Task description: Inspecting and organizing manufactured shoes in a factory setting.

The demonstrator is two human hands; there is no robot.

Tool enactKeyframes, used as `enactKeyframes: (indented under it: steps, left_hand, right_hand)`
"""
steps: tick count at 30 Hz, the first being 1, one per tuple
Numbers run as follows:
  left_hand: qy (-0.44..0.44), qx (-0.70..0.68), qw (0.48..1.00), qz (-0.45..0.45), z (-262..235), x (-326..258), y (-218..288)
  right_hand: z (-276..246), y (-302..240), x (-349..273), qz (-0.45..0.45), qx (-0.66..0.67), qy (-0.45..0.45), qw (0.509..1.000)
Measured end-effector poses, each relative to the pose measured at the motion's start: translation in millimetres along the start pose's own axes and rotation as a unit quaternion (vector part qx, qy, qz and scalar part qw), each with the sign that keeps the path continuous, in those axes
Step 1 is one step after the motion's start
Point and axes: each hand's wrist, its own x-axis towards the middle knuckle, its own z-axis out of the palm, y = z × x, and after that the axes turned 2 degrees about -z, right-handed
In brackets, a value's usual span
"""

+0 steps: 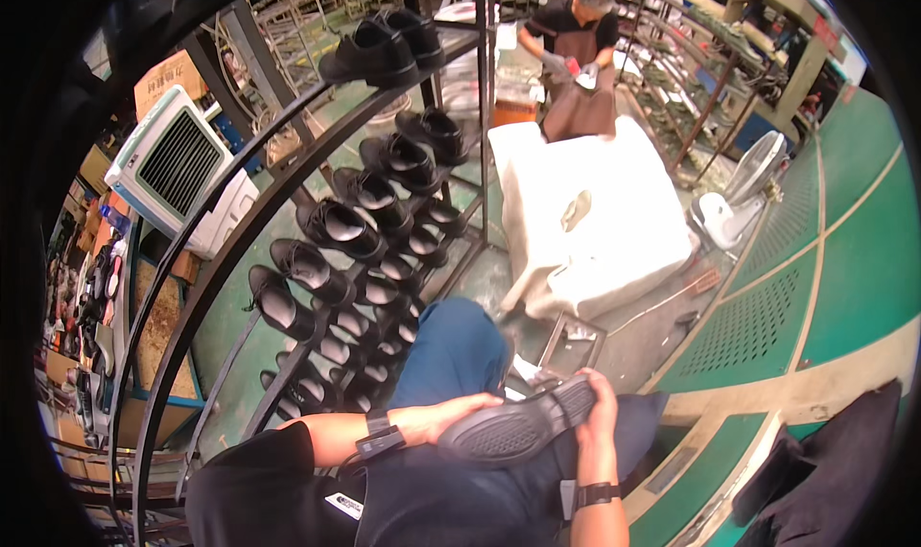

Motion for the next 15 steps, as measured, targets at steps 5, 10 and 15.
enactKeyframes:
  steps: [5,10,15]
  left_hand:
    - [0.069,0.182,0.971,0.142,9,35,42]
    - [0.115,0.334,0.908,0.226,41,93,99]
    - [0.094,0.43,0.893,0.093,11,128,101]
  right_hand:
    - [16,4,14,-0.032,-0.139,-0.023,0.99]
    - [3,3,1,-0.085,-0.079,-0.01,0.993]
    - [12,5,-1,-0.104,-0.037,-0.031,0.993]
